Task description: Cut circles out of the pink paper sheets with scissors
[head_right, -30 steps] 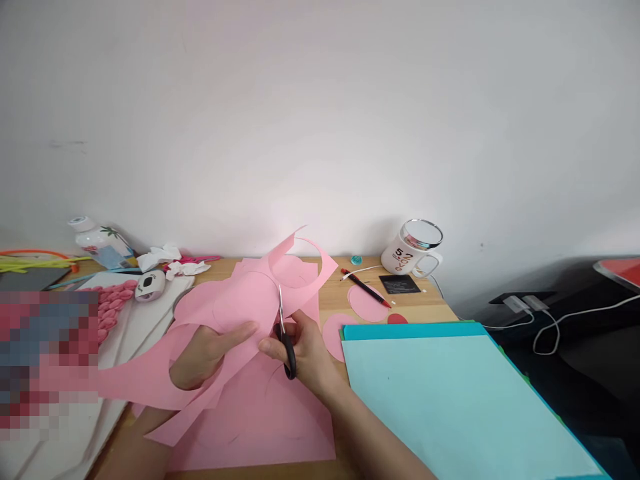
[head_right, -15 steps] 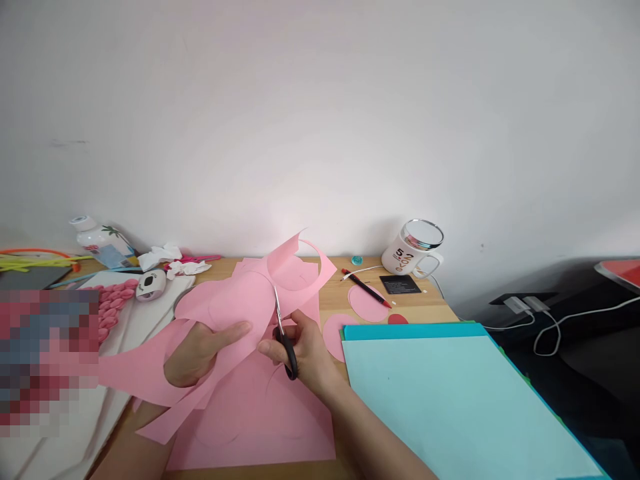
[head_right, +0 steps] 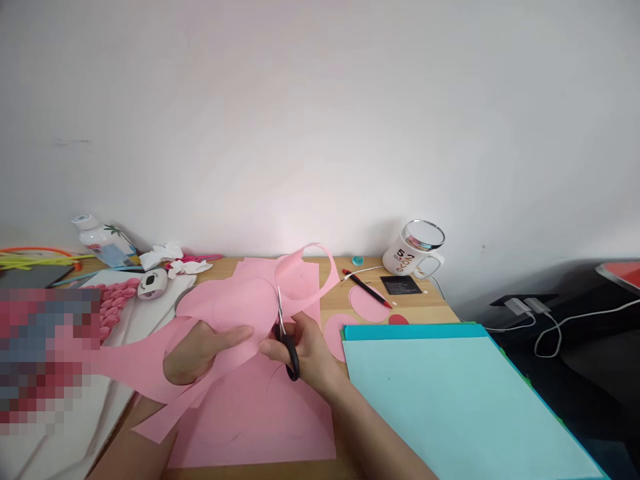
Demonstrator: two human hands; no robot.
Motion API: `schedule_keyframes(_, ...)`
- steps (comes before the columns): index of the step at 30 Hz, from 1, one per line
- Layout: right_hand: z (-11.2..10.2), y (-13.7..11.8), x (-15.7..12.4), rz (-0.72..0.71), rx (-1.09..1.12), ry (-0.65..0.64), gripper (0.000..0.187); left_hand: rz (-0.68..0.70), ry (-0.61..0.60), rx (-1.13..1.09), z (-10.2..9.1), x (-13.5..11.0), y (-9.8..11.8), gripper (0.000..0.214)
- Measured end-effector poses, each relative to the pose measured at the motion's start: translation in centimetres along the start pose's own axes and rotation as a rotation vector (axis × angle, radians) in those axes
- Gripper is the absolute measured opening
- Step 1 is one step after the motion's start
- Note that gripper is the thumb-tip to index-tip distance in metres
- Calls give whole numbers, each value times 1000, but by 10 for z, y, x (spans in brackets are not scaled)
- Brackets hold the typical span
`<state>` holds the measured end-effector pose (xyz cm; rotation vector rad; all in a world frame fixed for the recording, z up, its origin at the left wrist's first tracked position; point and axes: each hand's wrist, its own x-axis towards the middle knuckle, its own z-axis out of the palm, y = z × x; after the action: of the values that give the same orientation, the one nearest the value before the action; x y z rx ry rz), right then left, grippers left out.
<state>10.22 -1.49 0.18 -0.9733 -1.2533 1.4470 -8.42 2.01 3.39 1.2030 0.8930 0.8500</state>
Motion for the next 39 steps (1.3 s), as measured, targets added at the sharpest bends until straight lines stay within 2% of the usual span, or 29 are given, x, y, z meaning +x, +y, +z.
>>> schedule_keyframes(3,3,-3,0,-43,-31,51,27,-18,-228,-6,5,4,3,15)
schedule_keyframes(5,6,-4,0,-87,-86,139,26,52,-352,-42,7,7,5,15)
schedule_keyframes(6,7,-5,0,-126,-117,208,26,69,-401,-58,7,9,4,17)
schedule_keyframes(7,7,-5,-1,-175,-145,302,26,60,-498,-72,8,11,3,21)
schedule_keyframes(8,7,-5,-2,-230,-170,422,26,57,-569,-155,8,12,1,30)
schedule_keyframes(10,6,-5,-4,-332,-208,697,24,26,-563,-385,11,14,-6,50)
schedule_keyframes(12,4,-5,-6,-379,-234,889,21,37,-500,-528,19,14,-12,46)
schedule_keyframes(13,4,-4,-7,-374,-240,920,19,27,-440,-503,23,14,-14,37)
schedule_keyframes(15,6,-4,-8,-335,-244,881,16,81,-338,-366,34,13,-18,20)
schedule_keyframes(16,8,-4,-8,-308,-238,834,16,121,-283,-295,39,13,-19,18)
schedule_keyframes(18,14,-5,-8,-259,-211,734,18,199,-187,-222,47,14,-22,25)
schedule_keyframes(22,26,-7,-7,-201,-174,620,18,261,-49,-288,54,16,-27,33)
schedule_keyframes(28,29,-1,-4,-198,-111,474,20,210,129,-446,58,17,-25,23)
schedule_keyframes(31,27,0,-2,-120,-76,382,24,193,181,-472,56,17,-21,28)
schedule_keyframes(35,25,-2,-3,28,-24,164,33,140,244,-460,50,19,-17,28)
schedule_keyframes(39,25,-3,-4,57,30,71,32,103,269,-509,49,20,-15,34)
